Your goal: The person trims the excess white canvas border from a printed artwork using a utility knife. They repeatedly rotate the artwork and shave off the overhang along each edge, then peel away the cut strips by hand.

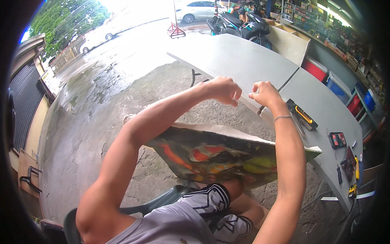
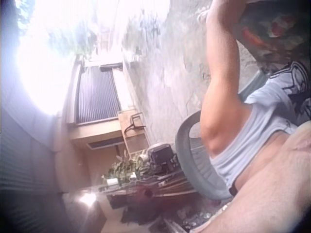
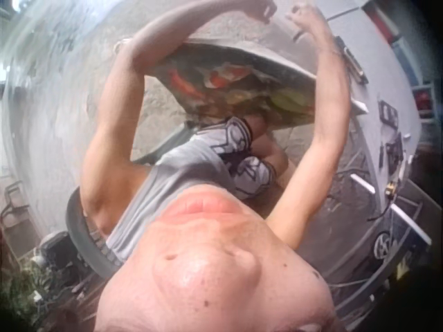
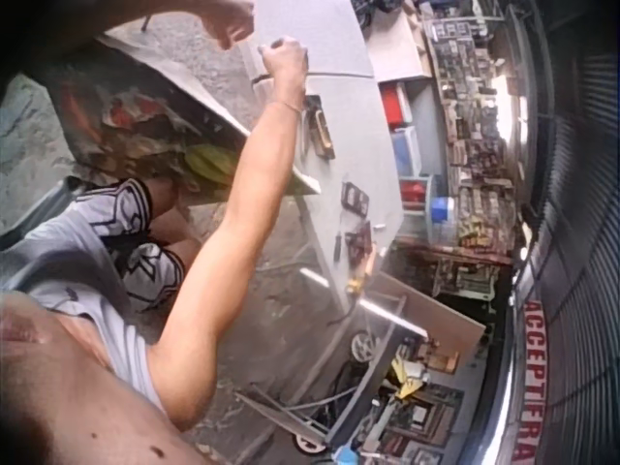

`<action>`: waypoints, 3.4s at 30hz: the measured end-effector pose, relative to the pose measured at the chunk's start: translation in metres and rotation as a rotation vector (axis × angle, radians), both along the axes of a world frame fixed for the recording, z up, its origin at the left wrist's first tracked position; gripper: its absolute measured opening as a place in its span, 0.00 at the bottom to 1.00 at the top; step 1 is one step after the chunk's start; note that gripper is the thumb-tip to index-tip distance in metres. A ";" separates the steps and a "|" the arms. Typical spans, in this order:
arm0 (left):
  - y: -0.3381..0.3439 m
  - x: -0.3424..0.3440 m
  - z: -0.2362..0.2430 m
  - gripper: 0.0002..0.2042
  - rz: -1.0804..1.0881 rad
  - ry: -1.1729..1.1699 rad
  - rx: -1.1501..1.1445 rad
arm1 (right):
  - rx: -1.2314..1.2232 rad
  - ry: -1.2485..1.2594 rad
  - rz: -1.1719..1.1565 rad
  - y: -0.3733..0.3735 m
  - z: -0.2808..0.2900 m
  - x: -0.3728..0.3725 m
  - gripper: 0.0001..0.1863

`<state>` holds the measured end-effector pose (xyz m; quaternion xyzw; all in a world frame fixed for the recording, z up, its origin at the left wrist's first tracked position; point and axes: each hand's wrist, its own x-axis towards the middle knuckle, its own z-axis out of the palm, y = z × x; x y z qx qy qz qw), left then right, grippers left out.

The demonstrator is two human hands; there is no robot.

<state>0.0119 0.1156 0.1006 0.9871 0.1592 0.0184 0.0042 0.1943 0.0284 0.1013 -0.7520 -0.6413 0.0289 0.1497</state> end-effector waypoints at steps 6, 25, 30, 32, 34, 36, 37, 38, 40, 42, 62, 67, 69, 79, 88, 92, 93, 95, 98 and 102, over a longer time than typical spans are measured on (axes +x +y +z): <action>0.012 0.000 -0.033 0.23 0.005 0.442 -0.365 | 0.080 -0.029 0.052 0.011 -0.008 0.022 0.17; 0.036 -0.059 0.033 0.21 -0.029 0.143 -0.478 | 0.109 -0.019 0.217 -0.164 -0.006 -0.038 0.31; -0.033 -0.154 0.029 0.27 -0.018 0.266 -0.412 | 0.335 -0.132 0.227 -0.183 -0.032 -0.025 0.31; -0.036 -0.179 0.008 0.23 0.227 0.317 -0.422 | 0.337 -0.096 0.259 -0.180 -0.028 -0.026 0.31; -0.010 -0.188 -0.019 0.17 0.171 0.060 -0.154 | 0.427 -0.204 0.255 -0.189 -0.031 -0.020 0.34; -0.021 -0.180 0.005 0.17 0.253 0.008 -0.292 | 0.272 -0.153 0.241 -0.179 -0.015 -0.012 0.33; -0.014 -0.178 0.008 0.17 0.219 -0.066 -0.213 | 0.354 -0.199 0.262 -0.181 -0.009 -0.005 0.33; -0.008 -0.178 0.015 0.18 0.195 -0.140 -0.123 | 0.442 -0.243 0.287 -0.186 -0.003 0.003 0.33; -0.010 -0.142 0.010 0.17 0.176 -0.294 -0.416 | 0.445 -0.253 0.224 -0.214 0.007 0.013 0.31; -0.049 -0.106 0.037 0.17 0.207 -0.195 -0.467 | 0.421 -0.355 0.104 -0.240 0.014 0.026 0.30; -0.201 0.075 0.052 0.14 -0.430 -0.124 -0.099 | 0.311 -0.124 -0.329 -0.445 0.020 0.092 0.24; -0.209 0.093 0.023 0.11 -0.572 -0.064 -0.174 | 0.215 -0.101 -0.416 -0.482 0.016 0.101 0.23; -0.231 0.077 0.028 0.11 -0.602 -0.051 -0.250 | 0.255 -0.021 -0.391 -0.476 -0.007 0.102 0.20; -0.232 0.052 0.013 0.14 -0.586 0.140 -0.684 | 0.105 0.006 -0.195 -0.481 -0.010 0.079 0.20; -0.229 0.070 -0.019 0.19 -0.479 0.554 -1.414 | 0.025 -0.083 -0.187 -0.461 -0.004 0.059 0.26; -0.238 0.072 -0.034 0.17 -0.469 0.586 -1.699 | 0.154 -0.047 -0.170 -0.470 -0.004 0.059 0.30; -0.234 0.076 -0.043 0.16 -0.521 0.571 -1.794 | 0.073 -0.035 -0.164 -0.474 0.005 0.062 0.29; -0.237 0.079 -0.052 0.15 -0.512 0.552 -1.901 | 0.174 0.032 -0.203 -0.470 0.014 0.059 0.29; -0.244 0.072 -0.068 0.15 -0.584 0.430 -2.038 | 0.163 0.031 -0.357 -0.432 0.038 0.043 0.27; -0.254 0.069 -0.069 0.17 -0.674 0.374 -2.042 | 0.078 -0.118 -0.340 -0.347 0.065 0.043 0.15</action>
